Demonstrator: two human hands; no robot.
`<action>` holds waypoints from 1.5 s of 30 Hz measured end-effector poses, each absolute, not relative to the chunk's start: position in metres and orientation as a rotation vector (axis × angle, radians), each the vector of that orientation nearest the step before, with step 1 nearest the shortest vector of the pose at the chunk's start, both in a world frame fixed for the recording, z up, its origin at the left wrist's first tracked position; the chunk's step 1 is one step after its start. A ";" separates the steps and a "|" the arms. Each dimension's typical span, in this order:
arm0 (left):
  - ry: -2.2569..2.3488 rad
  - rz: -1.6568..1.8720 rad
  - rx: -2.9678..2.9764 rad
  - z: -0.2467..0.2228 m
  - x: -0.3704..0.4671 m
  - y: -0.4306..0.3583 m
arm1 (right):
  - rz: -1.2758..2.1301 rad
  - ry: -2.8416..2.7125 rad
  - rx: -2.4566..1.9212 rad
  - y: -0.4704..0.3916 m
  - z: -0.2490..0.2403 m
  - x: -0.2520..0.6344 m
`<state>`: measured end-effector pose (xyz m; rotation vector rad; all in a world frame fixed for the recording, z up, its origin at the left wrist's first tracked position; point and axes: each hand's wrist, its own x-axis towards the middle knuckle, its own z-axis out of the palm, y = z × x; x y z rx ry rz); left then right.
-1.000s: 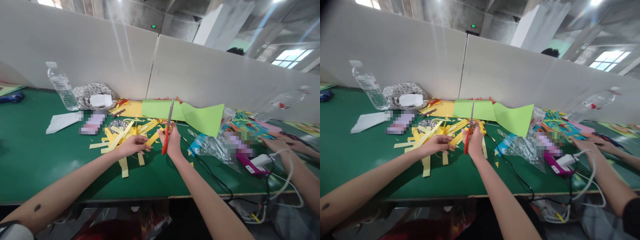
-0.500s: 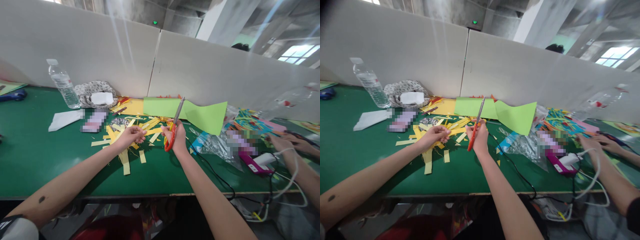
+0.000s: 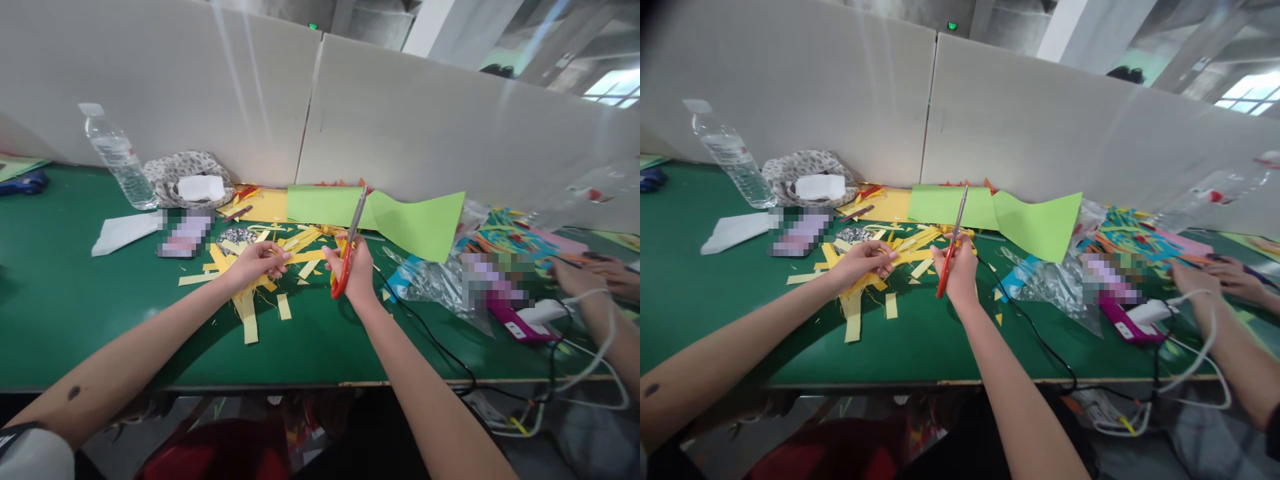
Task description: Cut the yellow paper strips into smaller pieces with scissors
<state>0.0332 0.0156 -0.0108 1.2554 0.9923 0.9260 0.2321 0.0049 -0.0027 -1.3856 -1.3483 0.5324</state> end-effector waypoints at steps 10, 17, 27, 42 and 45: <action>1.003 1.132 1.251 -0.013 0.022 0.025 | 0.604 -1.253 -1.373 0.005 0.004 0.237; 0.960 1.087 1.366 -0.009 0.028 0.018 | 0.758 -1.239 -1.298 -0.005 0.014 0.226; 0.932 0.720 1.396 -0.016 0.027 0.020 | 0.754 -1.255 -1.292 -0.005 0.013 0.228; 0.844 1.114 0.943 -0.015 0.029 0.022 | 1.030 -1.393 -1.222 -0.014 0.006 0.216; 0.813 1.038 0.944 -0.014 0.030 0.020 | 0.998 -1.475 -1.242 -0.013 0.003 0.214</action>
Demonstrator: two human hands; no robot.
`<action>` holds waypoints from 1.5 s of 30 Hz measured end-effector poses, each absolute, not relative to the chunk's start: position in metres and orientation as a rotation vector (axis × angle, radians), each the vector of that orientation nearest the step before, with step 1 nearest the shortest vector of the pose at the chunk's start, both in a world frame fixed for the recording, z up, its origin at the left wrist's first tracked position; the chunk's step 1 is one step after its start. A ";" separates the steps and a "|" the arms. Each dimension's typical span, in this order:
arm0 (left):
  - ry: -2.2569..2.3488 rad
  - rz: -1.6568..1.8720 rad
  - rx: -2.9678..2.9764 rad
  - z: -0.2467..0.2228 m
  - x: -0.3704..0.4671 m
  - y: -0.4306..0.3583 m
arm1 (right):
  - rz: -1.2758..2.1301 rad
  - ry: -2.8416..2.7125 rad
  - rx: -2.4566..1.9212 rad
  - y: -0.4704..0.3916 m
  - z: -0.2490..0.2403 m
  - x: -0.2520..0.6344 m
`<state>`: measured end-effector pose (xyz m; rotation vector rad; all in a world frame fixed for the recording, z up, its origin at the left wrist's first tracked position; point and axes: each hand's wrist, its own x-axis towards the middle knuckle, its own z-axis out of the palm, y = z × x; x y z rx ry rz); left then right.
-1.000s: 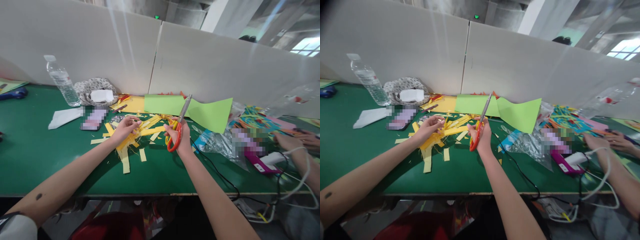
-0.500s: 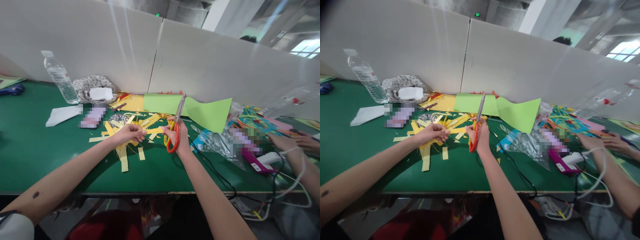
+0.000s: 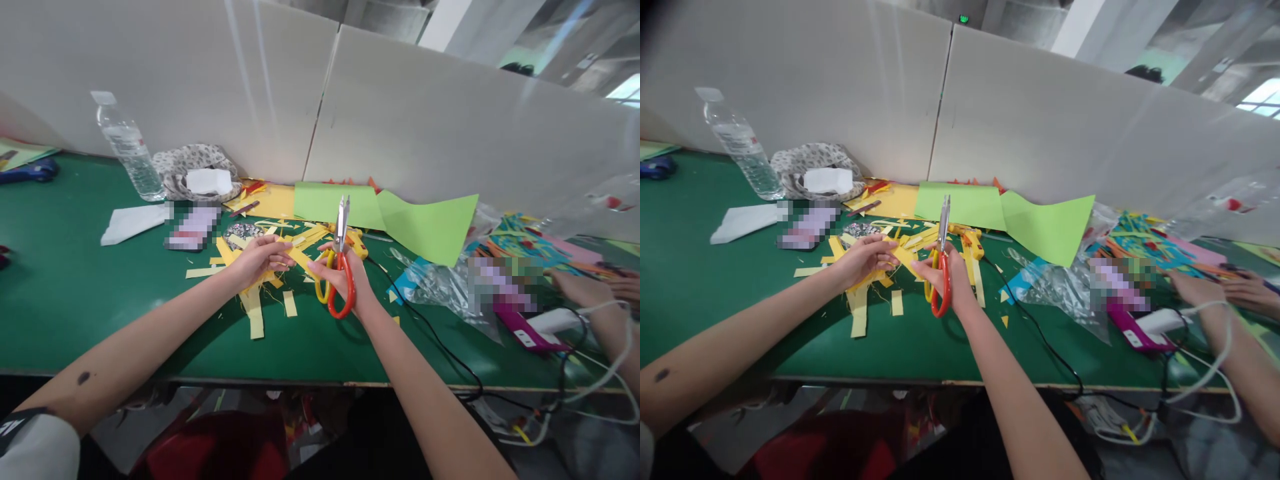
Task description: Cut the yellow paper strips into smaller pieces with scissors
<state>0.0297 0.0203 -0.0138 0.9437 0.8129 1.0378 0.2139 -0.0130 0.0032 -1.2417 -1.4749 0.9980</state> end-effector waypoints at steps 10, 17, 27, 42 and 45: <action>0.877 1.070 0.971 -0.020 0.031 0.022 | 1.089 -1.673 -1.247 -0.021 0.004 0.209; 0.871 1.089 0.976 -0.019 0.029 0.022 | 1.174 -1.655 -1.259 -0.023 0.004 0.204; 0.918 1.090 0.995 -0.017 0.028 0.022 | 1.190 -1.610 -1.261 -0.024 0.002 0.202; 0.905 0.860 1.099 -0.015 0.034 0.014 | 1.185 -1.490 -1.280 -0.019 -0.001 0.203; 0.920 0.873 1.090 -0.014 0.034 0.013 | 1.188 -1.474 -1.264 -0.018 -0.002 0.203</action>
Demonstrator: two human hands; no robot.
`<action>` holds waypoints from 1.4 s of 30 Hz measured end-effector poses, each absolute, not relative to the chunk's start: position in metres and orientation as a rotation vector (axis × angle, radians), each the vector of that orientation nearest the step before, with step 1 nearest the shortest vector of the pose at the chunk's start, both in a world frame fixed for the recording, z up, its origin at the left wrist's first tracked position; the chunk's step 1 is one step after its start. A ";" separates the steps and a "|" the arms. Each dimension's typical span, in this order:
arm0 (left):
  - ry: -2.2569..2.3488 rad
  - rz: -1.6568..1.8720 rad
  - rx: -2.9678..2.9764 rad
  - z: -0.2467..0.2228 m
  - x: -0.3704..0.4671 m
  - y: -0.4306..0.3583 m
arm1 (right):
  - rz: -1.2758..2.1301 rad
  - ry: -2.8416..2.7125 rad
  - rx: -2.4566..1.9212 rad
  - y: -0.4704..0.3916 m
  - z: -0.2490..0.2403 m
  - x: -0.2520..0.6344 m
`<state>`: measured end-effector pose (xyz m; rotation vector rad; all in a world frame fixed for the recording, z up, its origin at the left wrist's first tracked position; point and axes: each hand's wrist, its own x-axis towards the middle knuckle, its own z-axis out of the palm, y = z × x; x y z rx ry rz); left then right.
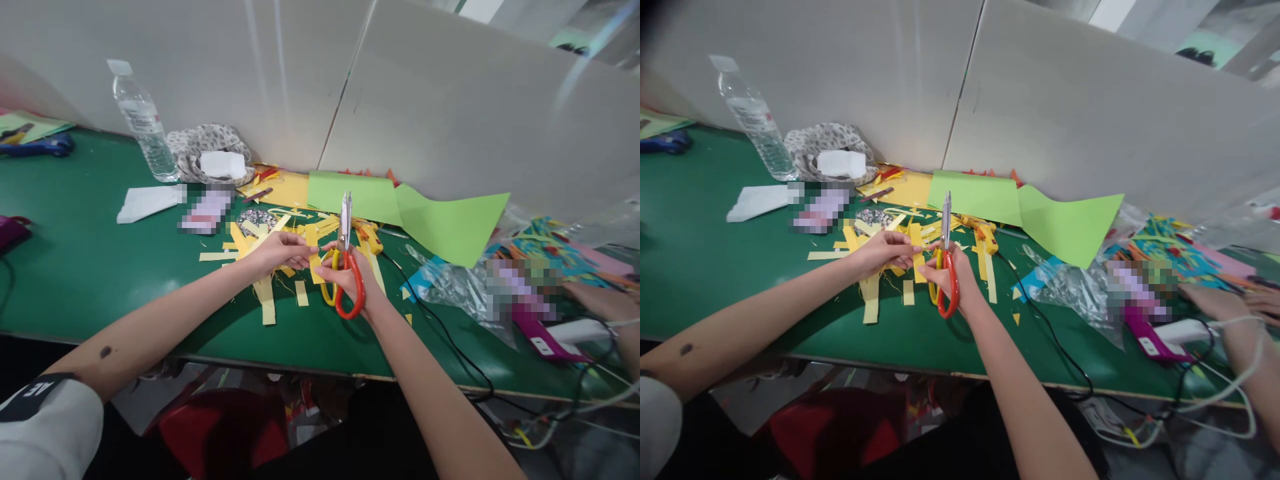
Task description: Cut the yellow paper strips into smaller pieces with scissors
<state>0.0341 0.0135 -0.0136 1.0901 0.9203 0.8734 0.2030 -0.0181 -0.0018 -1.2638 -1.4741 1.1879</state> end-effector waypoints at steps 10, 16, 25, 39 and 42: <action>0.894 0.912 1.100 -0.016 0.032 0.016 | 1.260 -1.442 -1.248 -0.019 -0.002 0.203; 0.893 0.916 1.076 -0.017 0.032 0.017 | 1.263 -1.431 -1.253 -0.019 -0.004 0.203; 0.868 0.914 1.049 -0.018 0.032 0.017 | 1.237 -1.444 -1.256 -0.021 0.000 0.202; 0.905 0.806 1.279 -0.019 0.032 0.015 | 1.170 -1.365 -1.268 -0.020 0.000 0.203; 0.927 0.871 1.237 -0.019 0.032 0.016 | 1.157 -1.340 -1.256 -0.019 0.000 0.203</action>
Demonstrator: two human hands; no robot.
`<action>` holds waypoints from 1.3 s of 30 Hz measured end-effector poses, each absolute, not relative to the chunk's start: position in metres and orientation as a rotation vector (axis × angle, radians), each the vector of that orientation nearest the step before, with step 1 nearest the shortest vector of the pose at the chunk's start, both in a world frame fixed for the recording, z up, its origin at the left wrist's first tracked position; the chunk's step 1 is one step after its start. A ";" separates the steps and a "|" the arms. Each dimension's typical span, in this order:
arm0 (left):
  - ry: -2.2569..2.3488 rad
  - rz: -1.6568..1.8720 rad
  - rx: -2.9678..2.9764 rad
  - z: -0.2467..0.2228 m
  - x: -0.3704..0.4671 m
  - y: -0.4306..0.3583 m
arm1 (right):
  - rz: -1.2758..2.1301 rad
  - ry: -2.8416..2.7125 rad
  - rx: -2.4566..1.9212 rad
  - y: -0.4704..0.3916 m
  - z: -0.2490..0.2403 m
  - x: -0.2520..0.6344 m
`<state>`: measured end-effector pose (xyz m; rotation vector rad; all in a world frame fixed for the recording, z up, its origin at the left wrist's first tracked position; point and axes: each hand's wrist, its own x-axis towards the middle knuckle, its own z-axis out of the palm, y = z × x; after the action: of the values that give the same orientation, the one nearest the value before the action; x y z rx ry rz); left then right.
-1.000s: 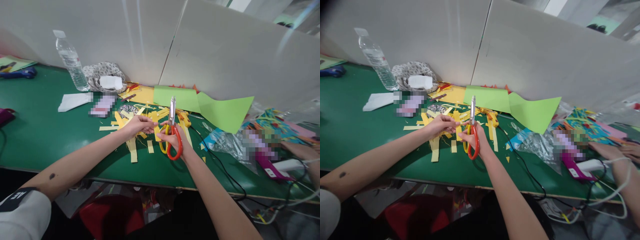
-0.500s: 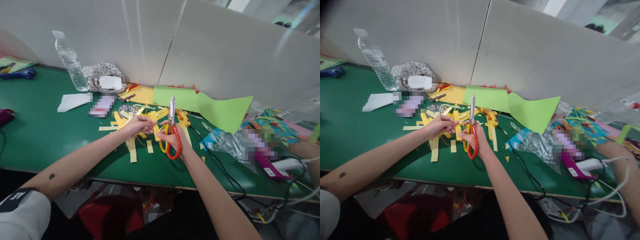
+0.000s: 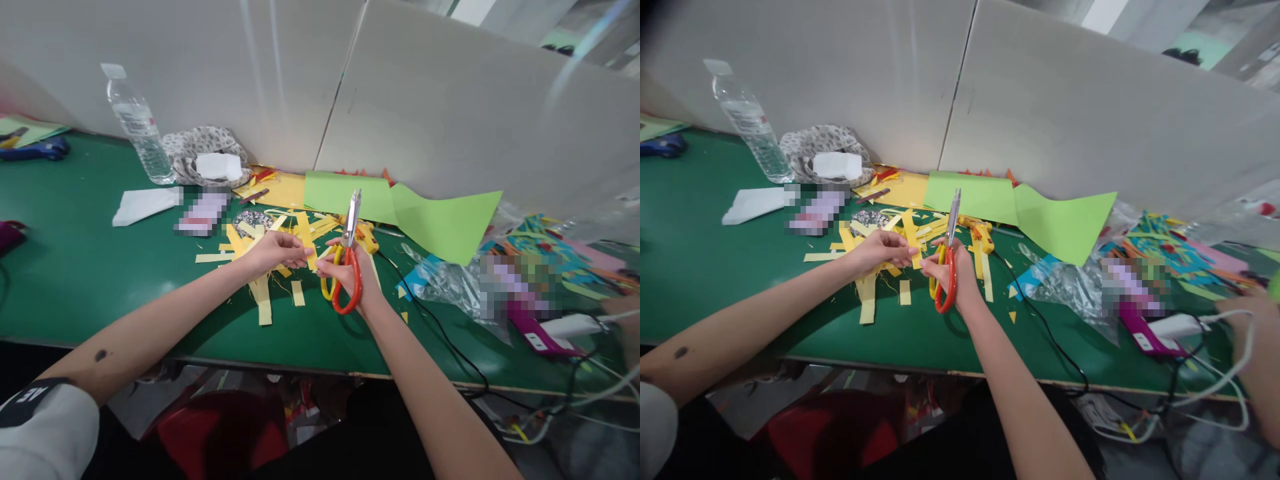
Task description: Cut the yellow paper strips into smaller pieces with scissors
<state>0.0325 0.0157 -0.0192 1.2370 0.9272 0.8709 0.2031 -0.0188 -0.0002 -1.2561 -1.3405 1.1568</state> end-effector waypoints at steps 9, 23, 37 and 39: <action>0.972 1.217 1.961 -0.012 0.028 0.001 | 1.200 -1.215 -1.257 -0.018 0.001 0.205; 0.970 0.992 1.674 -0.014 0.038 0.000 | 0.960 -1.281 -1.233 -0.021 0.013 0.209; 0.913 0.759 1.372 -0.015 0.045 -0.003 | 0.935 -1.299 -1.202 -0.020 0.010 0.209; 0.921 0.773 1.366 -0.014 0.045 -0.004 | 0.931 -1.306 -1.190 -0.021 0.010 0.210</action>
<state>0.0450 -0.0037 -0.0145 1.3662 0.9209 0.7733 0.2098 -0.0206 0.0105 -1.1902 -1.3064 0.9311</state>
